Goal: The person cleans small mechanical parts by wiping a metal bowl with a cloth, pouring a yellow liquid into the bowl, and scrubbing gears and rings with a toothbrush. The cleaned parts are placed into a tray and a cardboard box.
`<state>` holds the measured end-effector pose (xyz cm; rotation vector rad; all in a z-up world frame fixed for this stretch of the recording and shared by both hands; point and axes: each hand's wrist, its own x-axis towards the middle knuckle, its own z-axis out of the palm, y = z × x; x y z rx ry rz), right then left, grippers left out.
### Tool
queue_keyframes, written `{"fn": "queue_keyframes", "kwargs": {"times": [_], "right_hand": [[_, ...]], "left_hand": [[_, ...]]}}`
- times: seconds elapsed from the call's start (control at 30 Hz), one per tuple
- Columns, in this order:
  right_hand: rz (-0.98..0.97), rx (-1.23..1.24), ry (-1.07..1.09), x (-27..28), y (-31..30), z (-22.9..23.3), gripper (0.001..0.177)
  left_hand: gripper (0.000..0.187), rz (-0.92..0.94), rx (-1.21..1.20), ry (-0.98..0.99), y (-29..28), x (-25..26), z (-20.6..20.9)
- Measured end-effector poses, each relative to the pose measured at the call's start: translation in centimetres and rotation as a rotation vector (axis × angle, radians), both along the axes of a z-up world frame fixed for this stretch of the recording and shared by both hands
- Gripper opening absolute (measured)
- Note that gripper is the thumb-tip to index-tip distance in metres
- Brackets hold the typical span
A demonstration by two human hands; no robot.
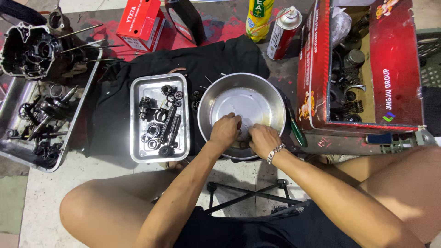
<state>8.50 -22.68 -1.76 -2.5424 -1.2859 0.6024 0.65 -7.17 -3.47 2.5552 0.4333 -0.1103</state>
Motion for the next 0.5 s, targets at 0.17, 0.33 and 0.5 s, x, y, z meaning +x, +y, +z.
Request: {"fn": "queue_keyframes", "kwargs": {"times": [0.17,0.33,0.5], "right_hand": [[0.052,0.018,-0.022,0.1,0.0,-1.6,0.019],[0.155,0.047,-0.102,-0.1,0.0,-2.8,0.015],[0.091,-0.008,-0.034,0.2,0.1,-2.1,0.012]], "left_hand": [[0.020,0.145,-0.223,-0.016,0.8,-0.8,0.3],[0.019,0.190,-0.254,-0.063,1.1,-1.5,0.5],[0.021,0.261,-0.259,-0.010,1.7,-1.8,1.4]]}}
